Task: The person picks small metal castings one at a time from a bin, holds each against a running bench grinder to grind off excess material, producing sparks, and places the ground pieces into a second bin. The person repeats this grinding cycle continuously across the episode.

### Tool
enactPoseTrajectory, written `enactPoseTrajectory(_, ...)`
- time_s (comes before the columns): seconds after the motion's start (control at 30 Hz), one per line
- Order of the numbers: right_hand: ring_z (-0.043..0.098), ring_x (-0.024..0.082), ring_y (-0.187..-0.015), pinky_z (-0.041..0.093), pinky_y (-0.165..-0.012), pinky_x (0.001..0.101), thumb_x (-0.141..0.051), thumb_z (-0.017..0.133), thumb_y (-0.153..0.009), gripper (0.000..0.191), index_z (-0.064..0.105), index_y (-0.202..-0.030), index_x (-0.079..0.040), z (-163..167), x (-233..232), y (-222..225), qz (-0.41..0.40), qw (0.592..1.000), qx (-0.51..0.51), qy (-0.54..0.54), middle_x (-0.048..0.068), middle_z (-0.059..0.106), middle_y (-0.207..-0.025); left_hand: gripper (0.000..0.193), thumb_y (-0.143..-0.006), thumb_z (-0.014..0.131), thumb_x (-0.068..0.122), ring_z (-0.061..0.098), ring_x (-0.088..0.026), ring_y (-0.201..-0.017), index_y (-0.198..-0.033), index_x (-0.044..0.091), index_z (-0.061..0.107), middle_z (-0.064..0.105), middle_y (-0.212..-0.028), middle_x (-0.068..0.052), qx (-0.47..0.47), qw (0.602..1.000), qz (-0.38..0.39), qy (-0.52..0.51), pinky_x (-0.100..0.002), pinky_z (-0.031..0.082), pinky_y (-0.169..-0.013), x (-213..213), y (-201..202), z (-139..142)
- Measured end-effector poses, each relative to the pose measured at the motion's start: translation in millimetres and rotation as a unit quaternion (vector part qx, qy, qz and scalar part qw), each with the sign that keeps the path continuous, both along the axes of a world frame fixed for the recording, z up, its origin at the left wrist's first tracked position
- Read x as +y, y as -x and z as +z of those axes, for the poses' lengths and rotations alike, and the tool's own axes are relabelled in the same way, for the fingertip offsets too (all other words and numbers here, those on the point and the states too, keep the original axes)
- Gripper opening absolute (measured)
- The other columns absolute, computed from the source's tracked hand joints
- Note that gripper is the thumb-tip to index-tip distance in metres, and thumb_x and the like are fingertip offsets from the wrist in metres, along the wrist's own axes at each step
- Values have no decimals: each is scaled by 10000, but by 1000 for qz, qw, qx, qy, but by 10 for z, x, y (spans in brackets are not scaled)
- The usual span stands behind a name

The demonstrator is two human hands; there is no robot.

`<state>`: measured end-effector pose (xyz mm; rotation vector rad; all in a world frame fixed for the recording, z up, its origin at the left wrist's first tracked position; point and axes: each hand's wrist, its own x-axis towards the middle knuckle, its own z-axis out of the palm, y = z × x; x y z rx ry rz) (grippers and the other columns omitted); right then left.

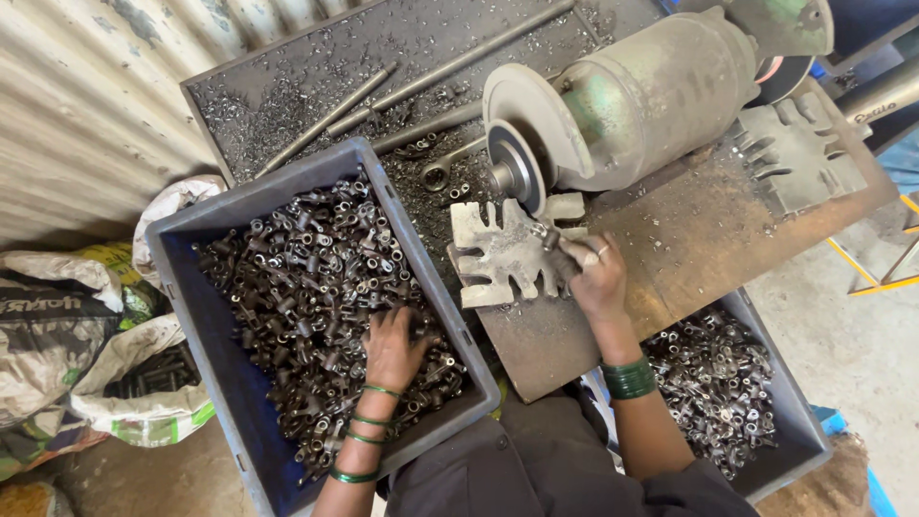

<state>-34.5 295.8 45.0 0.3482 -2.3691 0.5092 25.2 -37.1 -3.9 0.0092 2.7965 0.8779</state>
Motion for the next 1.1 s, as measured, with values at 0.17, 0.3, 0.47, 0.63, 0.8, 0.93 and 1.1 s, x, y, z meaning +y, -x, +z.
enactPoseTrajectory(0.17,729,203,-793,590,-707,356,-180,827,-883,213,782,-1062,-73,99,-88,200,-49,950,-223,214,88,741,-990,465,-756,842,274,519,-391,-1212,-1124,89,628,670,-1206,-85,14,1000,-12,-14,-591,439,-994,1,-18,8)
enactPoseTrajectory(0.3,730,191,-710,577,-659,326,-205,859,-843,245,783,-1005,-38,142,-99,261,-56,945,-224,231,106,754,-904,504,-771,829,250,504,-426,-1221,-1172,47,600,662,-1206,-119,36,999,-14,-9,-628,429,-984,18,-29,-25)
enactPoseTrajectory(0.47,712,188,-702,567,-676,334,-220,918,-761,293,777,-925,-23,87,-67,186,-95,923,-256,272,115,769,-818,471,-795,800,222,488,-464,-1224,-1172,45,579,659,-1221,-135,40,999,-14,-16,-667,396,-989,2,-64,-121)
enactPoseTrajectory(0.63,706,286,-817,567,-764,374,-177,925,-790,244,756,-896,-36,-62,-24,73,-97,977,-77,171,135,742,-905,437,-885,742,295,493,-458,-1209,-1199,55,556,669,-1158,-143,21,999,-7,-42,-664,395,-1015,42,-92,-185)
enactPoseTrajectory(0.8,707,286,-847,565,-935,485,-135,918,-756,241,716,-879,-90,-106,96,-149,-62,996,52,39,85,717,-907,325,-923,704,255,588,-397,-1129,-1154,61,581,720,-1088,-126,44,999,0,-30,-674,358,-998,16,-20,-112)
enactPoseTrajectory(0.93,722,314,-908,577,-813,379,-47,785,-819,186,749,-1002,-59,243,451,-578,-66,992,-35,102,147,730,-1015,273,-976,676,220,663,-282,-905,-1157,37,586,691,-1028,-154,52,975,94,-195,-398,542,-837,-136,46,-76)
enactPoseTrajectory(1.1,716,312,-955,579,-847,393,-46,759,-871,244,777,-1114,-45,920,969,-1241,-316,947,-49,-22,173,742,-1072,208,-1007,640,89,618,-159,-1019,-1182,-16,682,708,-1115,-117,56,921,88,-376,-291,500,-932,-309,60,-209)
